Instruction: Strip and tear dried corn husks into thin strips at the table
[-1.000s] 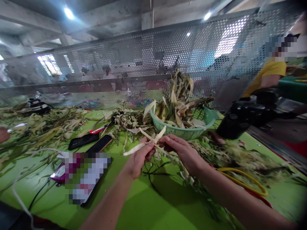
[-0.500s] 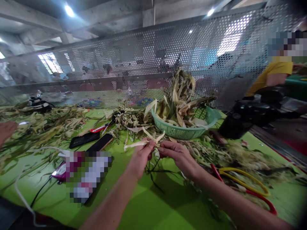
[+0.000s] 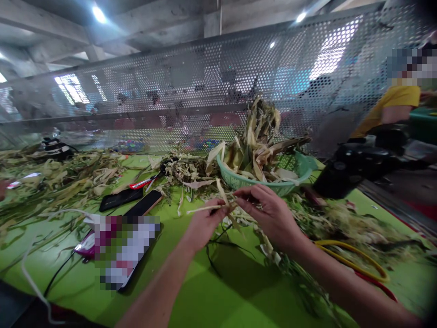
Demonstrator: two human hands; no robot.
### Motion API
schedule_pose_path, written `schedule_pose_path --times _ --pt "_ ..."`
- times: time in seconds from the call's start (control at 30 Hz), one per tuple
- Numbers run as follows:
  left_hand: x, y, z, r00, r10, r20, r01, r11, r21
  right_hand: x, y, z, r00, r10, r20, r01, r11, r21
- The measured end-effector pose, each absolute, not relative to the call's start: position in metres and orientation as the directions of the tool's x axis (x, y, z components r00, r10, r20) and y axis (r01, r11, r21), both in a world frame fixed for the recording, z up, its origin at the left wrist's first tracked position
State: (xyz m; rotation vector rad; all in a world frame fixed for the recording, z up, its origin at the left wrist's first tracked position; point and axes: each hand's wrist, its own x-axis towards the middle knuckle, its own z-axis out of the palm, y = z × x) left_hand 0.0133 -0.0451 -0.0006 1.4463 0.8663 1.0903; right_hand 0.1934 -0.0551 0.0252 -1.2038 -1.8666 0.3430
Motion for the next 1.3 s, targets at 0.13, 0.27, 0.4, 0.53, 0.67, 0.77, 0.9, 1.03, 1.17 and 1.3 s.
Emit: schedule_pose_path --times 0.13,0.27,0.4,0.53,0.67,0.77,0.9,1.03,1.17,1.3 --pt "0.022 -0.049 -0.004 0.439 0.878 0.189 -0.078 -0.172 0.982 0.196 -0.05 0.023 -0.208 0.869 0.449 0.575 0.48 -0.662" --pt "0.028 -0.052 -0.008 0.474 0.869 0.144 -0.07 -0.126 0.99 0.192 -0.051 0.019 -0.181 0.921 0.345 0.426 0.389 -0.817" --pt "0.031 -0.056 -0.006 0.491 0.866 0.097 -0.053 -0.082 0.995 0.187 -0.054 0.016 -0.144 0.911 0.386 0.384 0.411 -0.827" --pt "0.031 -0.061 -0.002 0.517 0.853 0.065 -0.025 -0.061 0.998 0.183 -0.055 0.01 -0.124 0.875 0.467 0.433 0.471 -0.768" --pt "0.03 -0.06 -0.006 0.514 0.854 0.079 -0.076 -0.047 0.996 0.183 -0.051 0.008 -0.082 0.889 0.452 0.451 0.437 -0.778" --pt "0.025 -0.053 -0.013 0.398 0.917 0.005 -0.148 0.058 0.987 0.189 -0.049 0.016 -0.082 0.803 0.591 0.525 0.539 -0.659" --pt "0.019 -0.042 -0.022 0.168 0.982 -0.088 -0.302 0.136 0.944 0.194 -0.053 0.025 -0.094 0.738 0.668 0.624 0.567 -0.538" --pt "0.02 -0.039 -0.022 0.139 0.986 -0.094 -0.438 0.146 0.887 0.186 -0.056 0.016 -0.172 0.877 0.448 0.543 0.464 -0.7" --pt "0.022 -0.041 -0.017 0.141 0.98 -0.141 -0.489 0.193 0.851 0.179 -0.053 0.002 -0.242 0.925 0.293 0.37 0.367 -0.854" --pt "0.018 -0.041 -0.013 0.148 0.969 -0.197 -0.478 0.244 0.844 0.181 -0.046 -0.007 -0.177 0.94 0.292 0.409 0.34 -0.847"
